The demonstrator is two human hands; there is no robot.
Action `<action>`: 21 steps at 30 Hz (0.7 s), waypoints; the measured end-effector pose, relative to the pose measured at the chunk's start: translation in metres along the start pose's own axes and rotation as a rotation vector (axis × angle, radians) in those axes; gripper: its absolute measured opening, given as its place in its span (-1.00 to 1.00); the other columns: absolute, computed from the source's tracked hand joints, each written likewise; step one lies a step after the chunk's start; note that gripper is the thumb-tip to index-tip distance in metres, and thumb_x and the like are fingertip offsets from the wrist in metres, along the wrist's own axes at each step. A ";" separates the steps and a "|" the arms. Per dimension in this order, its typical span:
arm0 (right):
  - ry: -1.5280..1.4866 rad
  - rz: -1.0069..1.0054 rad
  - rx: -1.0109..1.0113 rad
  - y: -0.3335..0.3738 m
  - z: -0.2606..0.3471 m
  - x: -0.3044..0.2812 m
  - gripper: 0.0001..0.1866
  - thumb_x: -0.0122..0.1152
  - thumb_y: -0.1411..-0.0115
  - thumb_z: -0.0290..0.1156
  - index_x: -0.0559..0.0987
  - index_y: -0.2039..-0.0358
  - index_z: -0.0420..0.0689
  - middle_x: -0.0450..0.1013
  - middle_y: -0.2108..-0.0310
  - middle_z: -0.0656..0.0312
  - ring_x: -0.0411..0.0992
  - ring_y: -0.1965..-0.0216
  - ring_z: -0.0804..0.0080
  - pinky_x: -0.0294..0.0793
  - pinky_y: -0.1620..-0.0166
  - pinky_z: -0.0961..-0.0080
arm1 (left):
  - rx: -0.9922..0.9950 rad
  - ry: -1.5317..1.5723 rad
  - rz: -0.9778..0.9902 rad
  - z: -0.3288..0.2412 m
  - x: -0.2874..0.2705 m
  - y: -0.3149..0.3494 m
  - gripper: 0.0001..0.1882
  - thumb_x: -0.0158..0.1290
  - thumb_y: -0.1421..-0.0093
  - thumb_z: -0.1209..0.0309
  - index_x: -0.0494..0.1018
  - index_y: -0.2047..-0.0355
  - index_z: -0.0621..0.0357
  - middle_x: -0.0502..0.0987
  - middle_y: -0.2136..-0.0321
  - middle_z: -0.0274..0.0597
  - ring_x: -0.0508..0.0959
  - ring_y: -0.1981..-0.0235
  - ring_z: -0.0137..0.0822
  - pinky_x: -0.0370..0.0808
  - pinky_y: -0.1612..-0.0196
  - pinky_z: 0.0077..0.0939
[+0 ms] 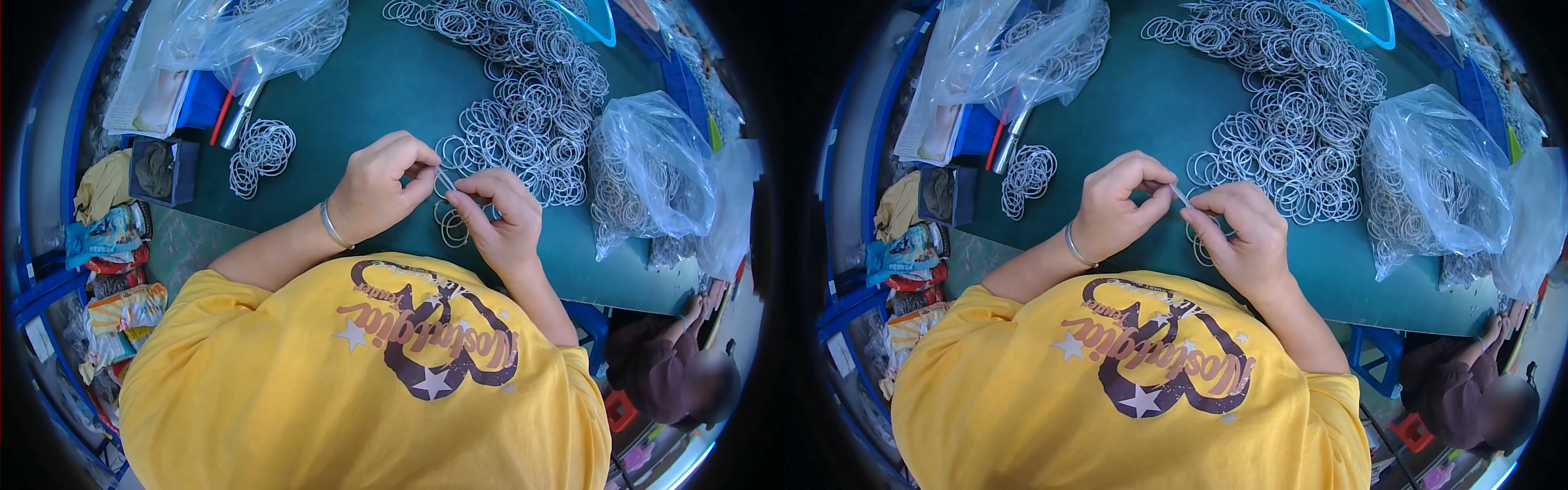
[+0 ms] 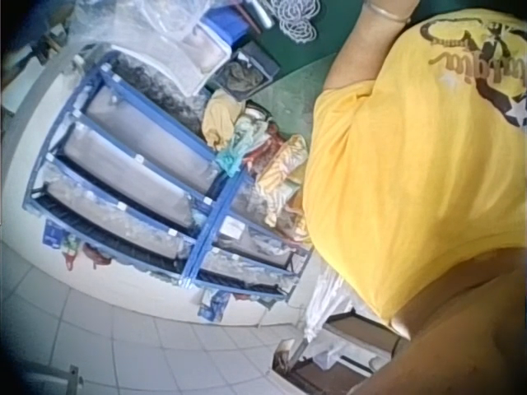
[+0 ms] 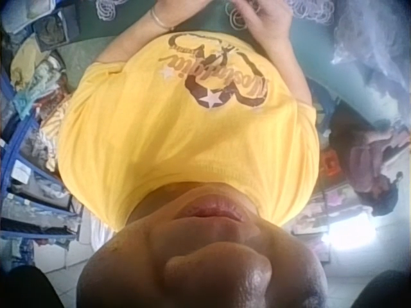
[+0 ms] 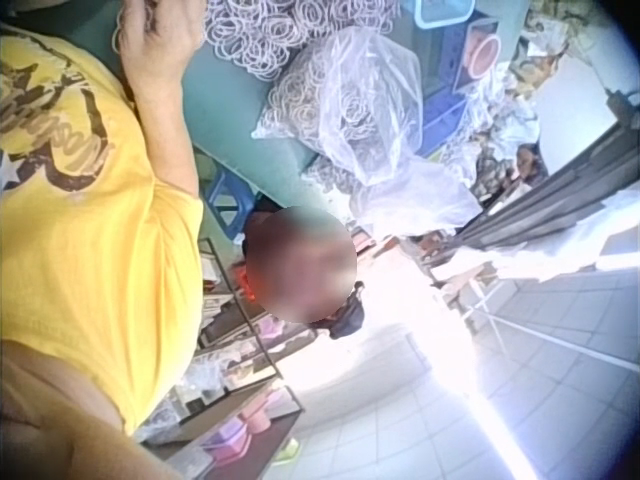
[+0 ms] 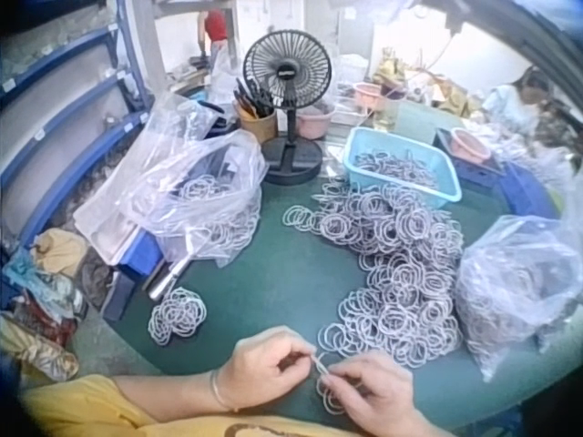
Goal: The person assembles keychains by hand, picking up metal rings and sliding smaller rings or components onto them at a workstation.
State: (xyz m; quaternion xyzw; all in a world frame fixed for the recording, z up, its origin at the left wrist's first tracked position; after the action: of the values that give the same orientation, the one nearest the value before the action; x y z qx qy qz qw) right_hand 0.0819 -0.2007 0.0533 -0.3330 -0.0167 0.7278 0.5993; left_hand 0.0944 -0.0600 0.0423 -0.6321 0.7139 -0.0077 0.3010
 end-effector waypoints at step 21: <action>-0.214 -0.041 0.204 0.004 -0.025 -0.005 -0.85 0.29 0.01 -0.59 0.59 0.37 -0.23 0.48 0.47 0.21 0.42 0.48 0.48 0.40 0.41 0.63 | 0.147 0.039 0.024 -0.019 -0.008 -0.007 -0.85 0.25 0.09 0.61 0.53 0.46 0.25 0.53 0.44 -0.17 0.53 0.48 -0.36 0.46 0.42 -0.63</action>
State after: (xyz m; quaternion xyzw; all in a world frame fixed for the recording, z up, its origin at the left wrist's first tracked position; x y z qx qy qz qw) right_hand 0.0909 -0.2159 0.0350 -0.1902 -0.0133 0.7446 0.6397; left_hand 0.0922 -0.0613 0.0636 -0.5997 0.7246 -0.0687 0.3326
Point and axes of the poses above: each hand's wrist, its own y-axis away from the middle knuckle, its own x-axis out of the palm, z = x × y, the point moved 9 cm from there along -y, towards the middle knuckle
